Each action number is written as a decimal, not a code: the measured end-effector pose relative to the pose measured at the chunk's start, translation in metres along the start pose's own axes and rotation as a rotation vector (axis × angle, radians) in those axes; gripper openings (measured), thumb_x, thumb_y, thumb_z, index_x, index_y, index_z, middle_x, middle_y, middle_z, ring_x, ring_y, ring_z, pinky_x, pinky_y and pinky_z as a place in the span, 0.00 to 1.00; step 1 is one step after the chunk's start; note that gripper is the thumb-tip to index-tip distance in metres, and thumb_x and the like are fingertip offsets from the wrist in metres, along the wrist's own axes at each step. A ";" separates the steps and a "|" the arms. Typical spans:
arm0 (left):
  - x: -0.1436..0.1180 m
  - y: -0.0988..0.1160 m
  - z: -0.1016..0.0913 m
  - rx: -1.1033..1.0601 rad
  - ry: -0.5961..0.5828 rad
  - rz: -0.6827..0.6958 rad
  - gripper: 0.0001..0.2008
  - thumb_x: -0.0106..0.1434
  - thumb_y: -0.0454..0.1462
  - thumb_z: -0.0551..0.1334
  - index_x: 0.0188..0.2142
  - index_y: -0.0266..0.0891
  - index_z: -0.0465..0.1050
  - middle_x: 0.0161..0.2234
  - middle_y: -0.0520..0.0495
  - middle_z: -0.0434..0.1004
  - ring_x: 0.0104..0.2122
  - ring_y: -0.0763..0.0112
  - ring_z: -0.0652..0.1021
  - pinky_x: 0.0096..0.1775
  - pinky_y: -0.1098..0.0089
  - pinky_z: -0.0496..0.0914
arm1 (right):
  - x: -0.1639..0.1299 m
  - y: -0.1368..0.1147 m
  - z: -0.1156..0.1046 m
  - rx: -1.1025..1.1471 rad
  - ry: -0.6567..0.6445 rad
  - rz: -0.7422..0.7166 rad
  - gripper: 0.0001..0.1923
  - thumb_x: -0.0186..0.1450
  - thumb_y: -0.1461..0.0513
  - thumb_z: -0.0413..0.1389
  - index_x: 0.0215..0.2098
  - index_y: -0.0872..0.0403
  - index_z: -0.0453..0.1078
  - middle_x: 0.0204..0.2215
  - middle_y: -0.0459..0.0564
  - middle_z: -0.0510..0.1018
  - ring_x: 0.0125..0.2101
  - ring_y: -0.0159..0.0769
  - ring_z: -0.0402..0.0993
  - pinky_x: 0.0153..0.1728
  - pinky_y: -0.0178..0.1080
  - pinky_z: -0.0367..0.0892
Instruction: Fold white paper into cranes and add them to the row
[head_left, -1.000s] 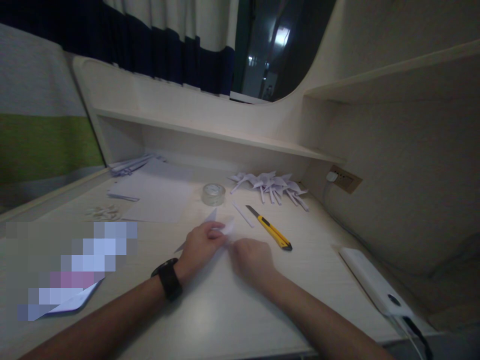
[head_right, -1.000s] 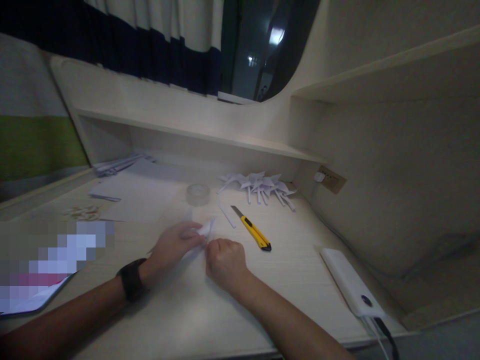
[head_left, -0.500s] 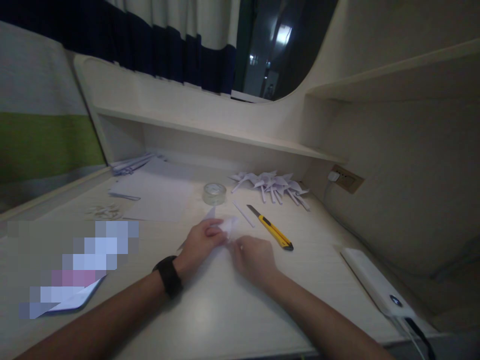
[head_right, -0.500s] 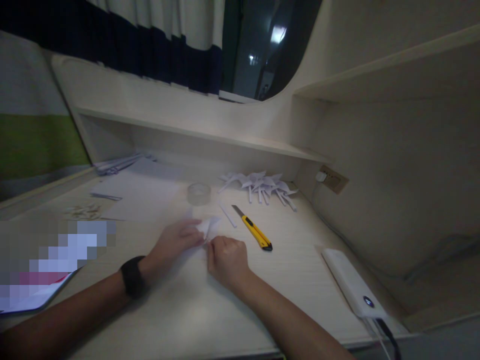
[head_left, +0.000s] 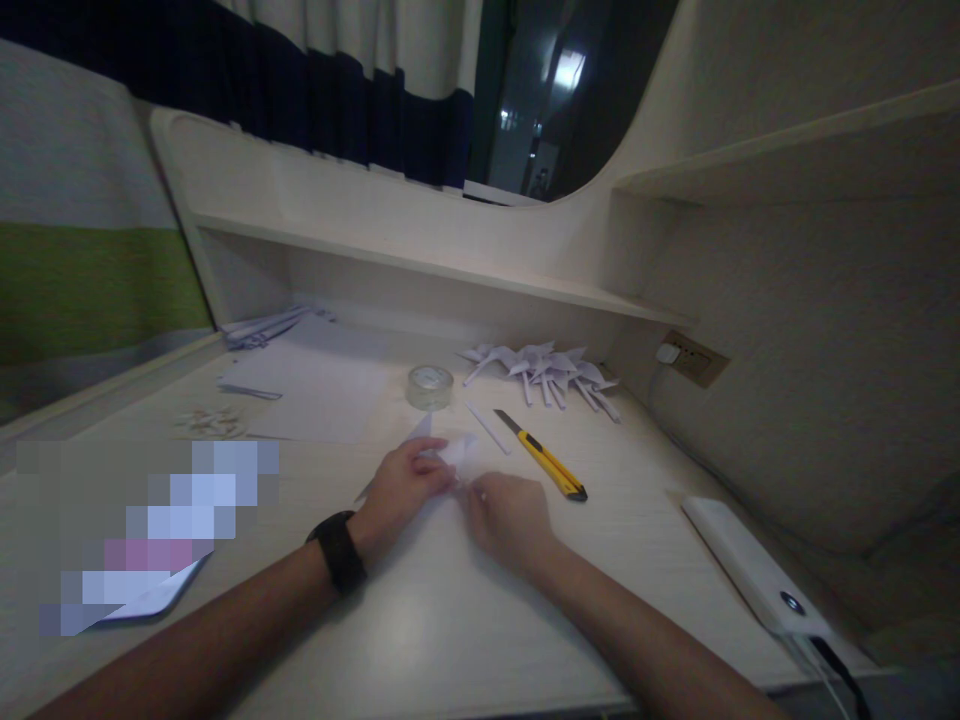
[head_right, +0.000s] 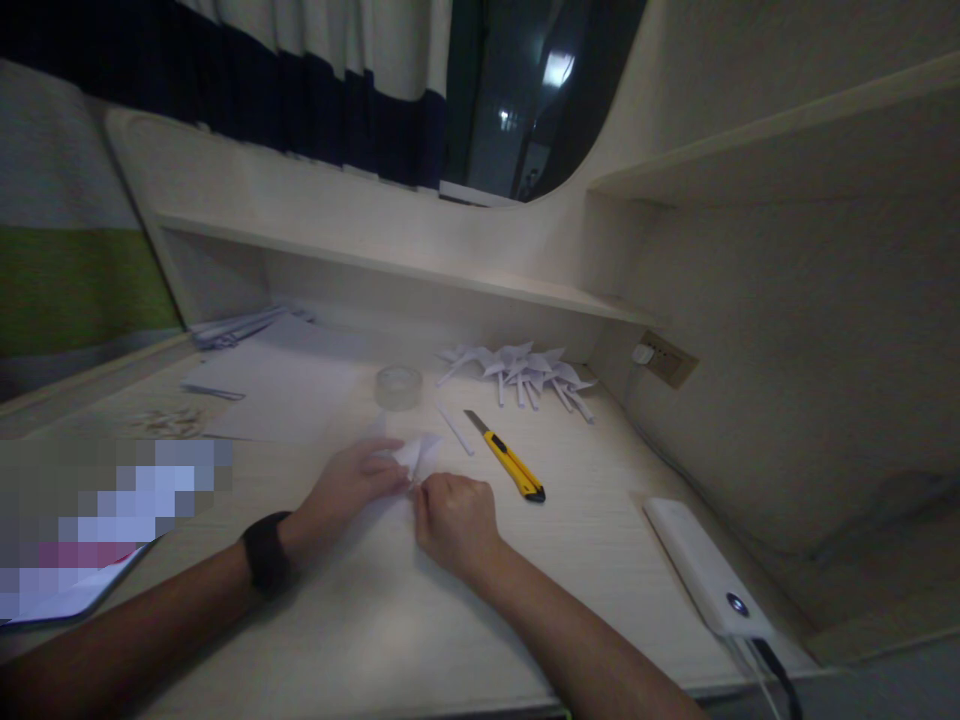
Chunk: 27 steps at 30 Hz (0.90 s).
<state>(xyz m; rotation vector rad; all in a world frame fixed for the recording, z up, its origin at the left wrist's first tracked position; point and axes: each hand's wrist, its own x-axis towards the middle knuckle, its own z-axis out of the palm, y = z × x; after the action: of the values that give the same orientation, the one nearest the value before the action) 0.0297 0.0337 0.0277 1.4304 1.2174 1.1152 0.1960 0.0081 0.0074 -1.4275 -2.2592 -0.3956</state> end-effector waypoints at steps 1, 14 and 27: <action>0.000 -0.001 0.000 0.010 -0.001 0.006 0.21 0.49 0.35 0.65 0.44 0.31 0.70 0.26 0.47 0.80 0.28 0.65 0.80 0.34 0.68 0.72 | 0.000 0.000 0.000 -0.003 -0.005 -0.003 0.12 0.64 0.60 0.49 0.25 0.54 0.68 0.21 0.48 0.76 0.22 0.33 0.71 0.23 0.37 0.47; 0.003 -0.007 0.000 0.279 0.036 0.091 0.15 0.51 0.36 0.63 0.40 0.37 0.74 0.29 0.48 0.81 0.34 0.62 0.80 0.38 0.66 0.71 | 0.002 0.000 -0.001 0.113 -0.042 0.097 0.12 0.65 0.60 0.49 0.27 0.54 0.70 0.22 0.47 0.78 0.23 0.32 0.73 0.25 0.34 0.52; 0.003 -0.013 0.001 0.271 0.086 0.105 0.10 0.52 0.37 0.63 0.36 0.41 0.75 0.29 0.50 0.81 0.34 0.61 0.80 0.38 0.65 0.70 | -0.001 0.001 0.008 -0.023 -0.095 -0.078 0.09 0.64 0.65 0.49 0.28 0.55 0.69 0.24 0.50 0.77 0.24 0.34 0.72 0.24 0.34 0.54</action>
<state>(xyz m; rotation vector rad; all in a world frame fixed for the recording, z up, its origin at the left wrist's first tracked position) 0.0290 0.0380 0.0146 1.6808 1.4096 1.1242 0.1954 0.0118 -0.0001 -1.4004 -2.3993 -0.3866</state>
